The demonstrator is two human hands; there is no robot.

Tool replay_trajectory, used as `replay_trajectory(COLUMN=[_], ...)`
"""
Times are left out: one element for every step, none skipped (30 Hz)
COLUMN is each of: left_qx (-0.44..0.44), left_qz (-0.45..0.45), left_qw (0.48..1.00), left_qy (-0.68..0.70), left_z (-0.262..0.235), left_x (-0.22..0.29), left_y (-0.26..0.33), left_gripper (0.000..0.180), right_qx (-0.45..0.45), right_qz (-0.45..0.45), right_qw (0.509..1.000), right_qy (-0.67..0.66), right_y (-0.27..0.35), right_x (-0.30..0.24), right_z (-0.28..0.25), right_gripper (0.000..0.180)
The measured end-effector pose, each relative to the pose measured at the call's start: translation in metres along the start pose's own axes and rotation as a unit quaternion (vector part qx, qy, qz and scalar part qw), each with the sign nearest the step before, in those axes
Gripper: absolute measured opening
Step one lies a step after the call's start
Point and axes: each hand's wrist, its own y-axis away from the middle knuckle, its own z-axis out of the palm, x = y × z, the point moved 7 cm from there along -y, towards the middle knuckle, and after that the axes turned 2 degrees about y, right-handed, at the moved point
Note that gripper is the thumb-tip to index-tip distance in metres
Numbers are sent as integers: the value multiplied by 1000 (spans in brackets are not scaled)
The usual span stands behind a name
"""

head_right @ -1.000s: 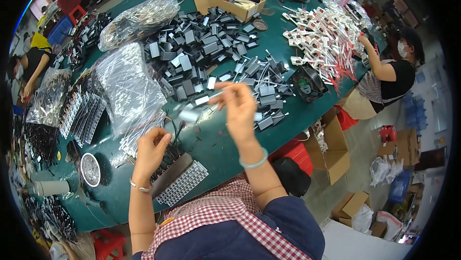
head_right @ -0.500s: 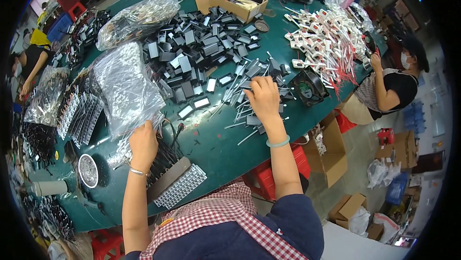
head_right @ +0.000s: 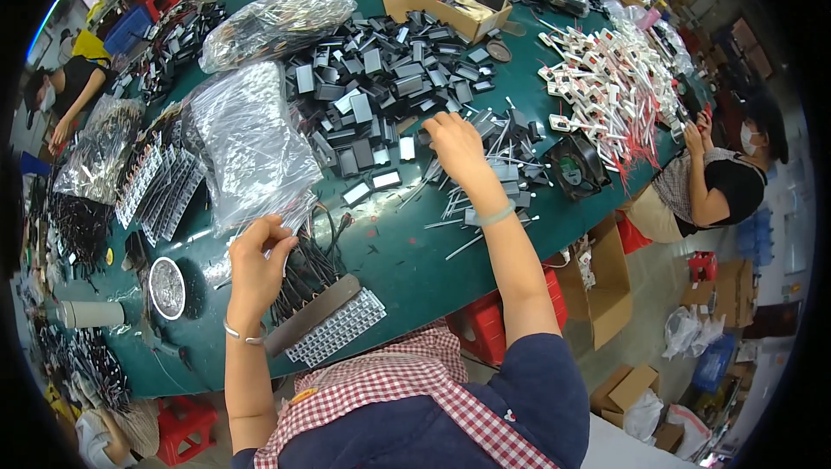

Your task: The person assembles electronic circuit boards and wires into plastic housings by hand on an assembly bench.

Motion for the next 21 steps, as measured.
replay_trajectory(left_qx=[-5,-10,-8,-18,-26,-20,-14,7,26,57,62,75,87,94,97,94,91,92,87,82,83], left_qz=[-40,-79,-79,-104,-128,-118,-122,-68,-13,40,38,61,84,90,88,77,66,65,65,66,66], left_qw=[998,992,992,981,965,970,971,984,992,992,992,991,989,989,989,990,990,990,992,993,993], left_qy=[48,96,97,162,226,210,205,162,119,107,103,94,86,77,74,78,82,82,65,49,49], left_z=[0,0,2,4,7,3,0,-7,-12,-17,-21,-26,-29,-30,-31,-31,-31,-31,-30,-29,-29], left_x=[-1,-2,4,6,9,19,24,35,46,56,59,66,71,72,72,70,68,65,63,61,60], left_y=[2,4,3,4,5,4,3,1,-2,-3,-3,-3,-2,-1,1,2,4,5,6,7,8], left_gripper=[10,10,10,12,14,16,16,14,13,14,14,14,14,10,10,7,5,5,4,3,3], right_qx=[42,71,91,93,93,86,80,69,72,68,64,62,54,46,44,46,49,51,50,54,58], right_qz=[16,19,-1,-3,-5,-9,-14,-22,-27,-41,-56,-60,-71,-81,-84,-90,-95,-96,-96,-105,-114], right_qw=[997,986,964,942,916,903,888,887,869,869,869,867,869,871,869,872,876,876,876,882,888], right_qy=[-55,-148,-251,-321,-391,-422,-453,-455,-489,-488,-487,-491,-487,-483,-485,-478,-471,-469,-469,-456,-442], right_y=[2,6,10,13,15,17,19,20,21,22,23,24,25,25,26,27,28,29,30,31,32], right_x=[-10,-23,-33,-49,-66,-82,-97,-110,-119,-128,-136,-143,-150,-158,-163,-169,-173,-176,-177,-179,-181], right_z=[-15,-29,-41,-47,-54,-60,-67,-69,-71,-71,-72,-74,-76,-77,-80,-82,-83,-83,-82,-83,-85], right_gripper=[36,38,41,41,41,41,41,42,42,44,46,46,46,46,46,46,45,45,45,45,45])
